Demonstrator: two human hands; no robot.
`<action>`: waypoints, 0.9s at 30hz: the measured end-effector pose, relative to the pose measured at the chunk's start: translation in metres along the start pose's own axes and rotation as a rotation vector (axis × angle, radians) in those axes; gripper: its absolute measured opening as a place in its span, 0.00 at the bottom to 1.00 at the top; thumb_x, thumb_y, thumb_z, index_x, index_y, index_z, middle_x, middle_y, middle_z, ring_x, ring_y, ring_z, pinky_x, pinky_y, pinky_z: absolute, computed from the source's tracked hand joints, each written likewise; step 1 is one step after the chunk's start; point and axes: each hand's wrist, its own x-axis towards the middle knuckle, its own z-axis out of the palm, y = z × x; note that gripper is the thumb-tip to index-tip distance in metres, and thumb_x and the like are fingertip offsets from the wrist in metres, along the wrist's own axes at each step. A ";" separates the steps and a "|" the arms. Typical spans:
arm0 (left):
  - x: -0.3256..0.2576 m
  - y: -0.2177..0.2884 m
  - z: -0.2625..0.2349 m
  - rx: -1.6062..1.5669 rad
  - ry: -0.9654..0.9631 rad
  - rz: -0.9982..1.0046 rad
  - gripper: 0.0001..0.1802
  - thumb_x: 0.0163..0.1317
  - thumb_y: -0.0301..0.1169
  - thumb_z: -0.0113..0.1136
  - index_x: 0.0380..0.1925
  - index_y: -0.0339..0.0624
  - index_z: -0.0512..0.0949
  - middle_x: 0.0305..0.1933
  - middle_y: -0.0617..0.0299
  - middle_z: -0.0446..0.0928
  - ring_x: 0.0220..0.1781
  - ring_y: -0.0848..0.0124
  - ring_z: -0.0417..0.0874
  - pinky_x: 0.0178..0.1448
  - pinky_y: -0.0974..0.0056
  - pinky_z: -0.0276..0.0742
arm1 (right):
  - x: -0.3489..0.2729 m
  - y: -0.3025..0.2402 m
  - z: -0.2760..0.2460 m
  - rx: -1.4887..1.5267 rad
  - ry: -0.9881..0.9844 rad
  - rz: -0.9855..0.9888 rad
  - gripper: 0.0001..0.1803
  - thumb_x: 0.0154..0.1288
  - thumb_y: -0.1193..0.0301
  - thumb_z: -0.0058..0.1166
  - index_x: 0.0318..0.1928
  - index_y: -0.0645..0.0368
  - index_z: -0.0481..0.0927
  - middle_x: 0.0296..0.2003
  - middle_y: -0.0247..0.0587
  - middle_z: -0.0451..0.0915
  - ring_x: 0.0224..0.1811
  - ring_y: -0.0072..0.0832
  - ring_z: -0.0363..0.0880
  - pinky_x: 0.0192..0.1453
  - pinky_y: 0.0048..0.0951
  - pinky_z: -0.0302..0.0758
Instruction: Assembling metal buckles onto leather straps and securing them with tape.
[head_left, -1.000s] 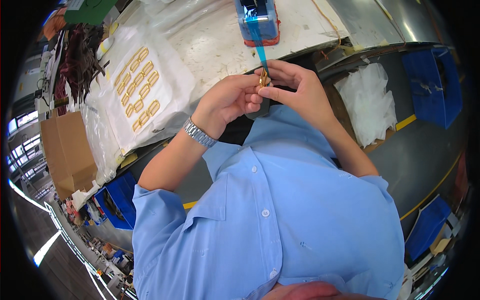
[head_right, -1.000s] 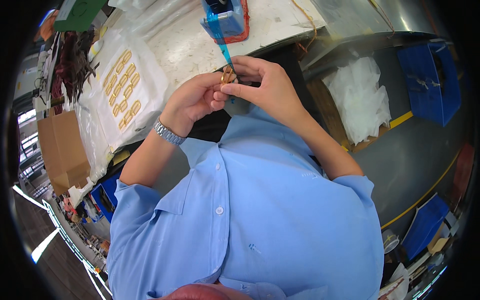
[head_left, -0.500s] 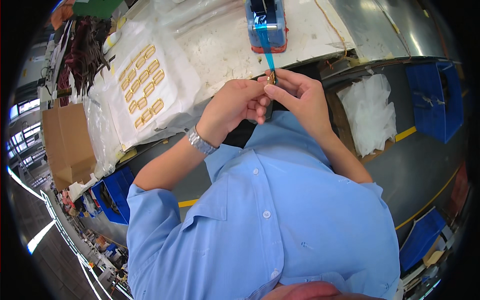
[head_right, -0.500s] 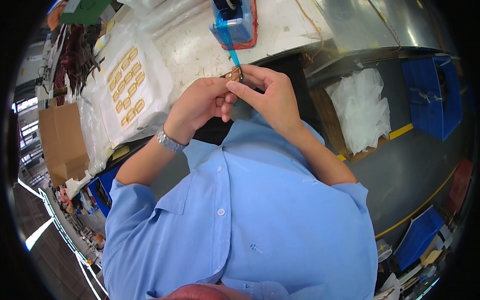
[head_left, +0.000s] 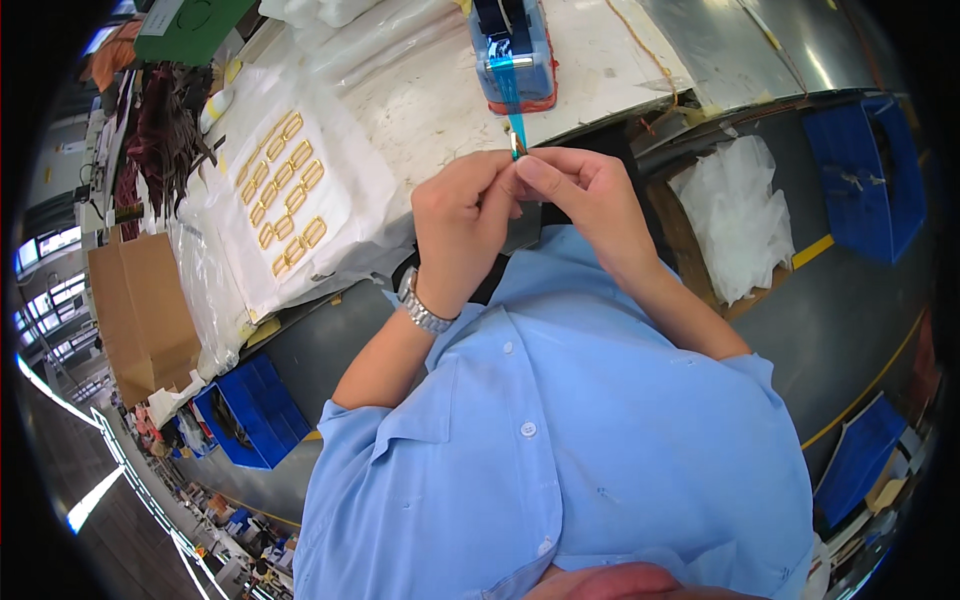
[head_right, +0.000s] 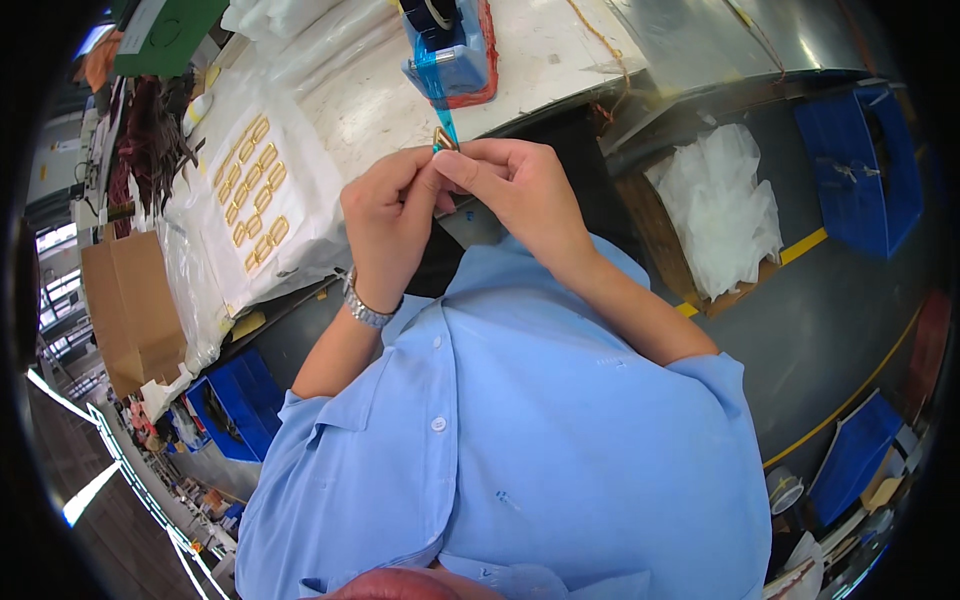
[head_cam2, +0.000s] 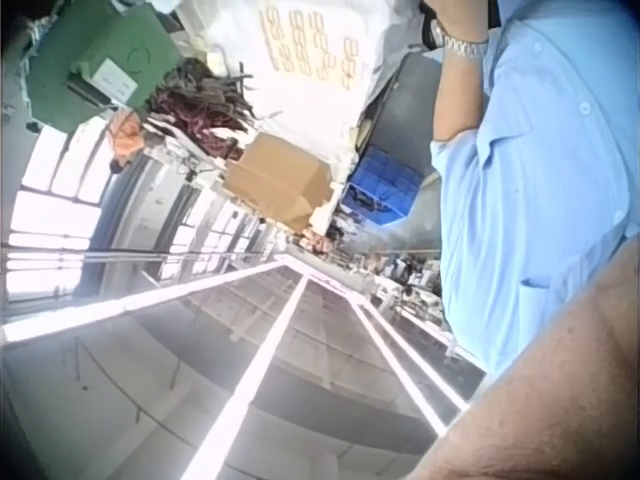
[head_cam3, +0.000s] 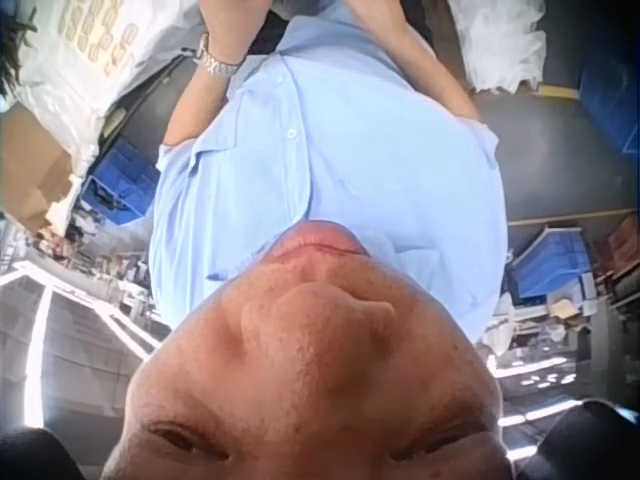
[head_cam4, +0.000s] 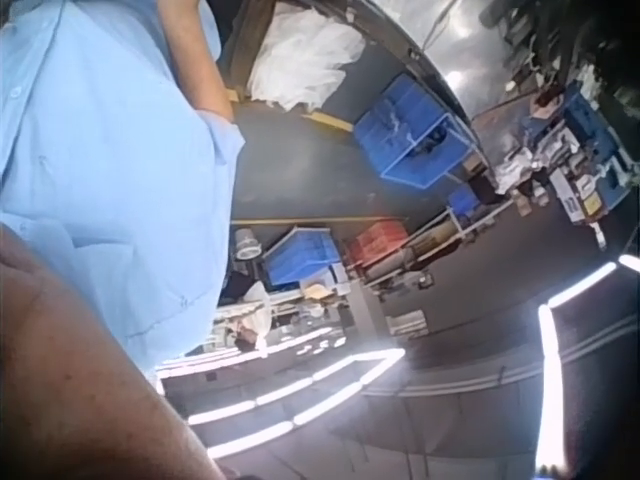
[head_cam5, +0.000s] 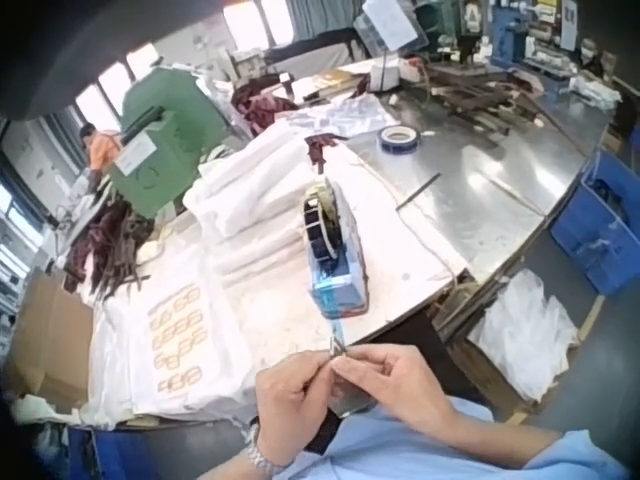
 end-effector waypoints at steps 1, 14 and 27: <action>0.008 -0.002 -0.005 -0.006 -0.036 -0.003 0.07 0.74 0.24 0.64 0.40 0.30 0.87 0.28 0.60 0.85 0.25 0.75 0.85 0.31 0.70 0.78 | 0.000 0.000 0.002 0.002 0.005 -0.003 0.20 0.79 0.65 0.63 0.56 0.72 0.87 0.40 0.37 0.90 0.45 0.15 0.85 0.51 0.18 0.80; 0.061 0.001 -0.032 -0.447 -0.355 -0.494 0.15 0.76 0.32 0.66 0.36 0.26 0.85 0.27 0.60 0.83 0.21 0.75 0.83 0.26 0.68 0.84 | 0.012 -0.005 -0.011 -0.091 -0.093 -0.041 0.24 0.74 0.73 0.63 0.66 0.73 0.79 0.53 0.51 0.89 0.55 0.29 0.89 0.65 0.31 0.83; 0.036 0.008 -0.022 -0.433 -0.208 -0.415 0.13 0.77 0.30 0.64 0.38 0.27 0.85 0.29 0.61 0.82 0.26 0.75 0.85 0.31 0.68 0.85 | 0.023 -0.009 -0.019 -0.018 -0.211 -0.092 0.29 0.73 0.81 0.63 0.72 0.71 0.73 0.54 0.44 0.89 0.55 0.21 0.87 0.64 0.25 0.82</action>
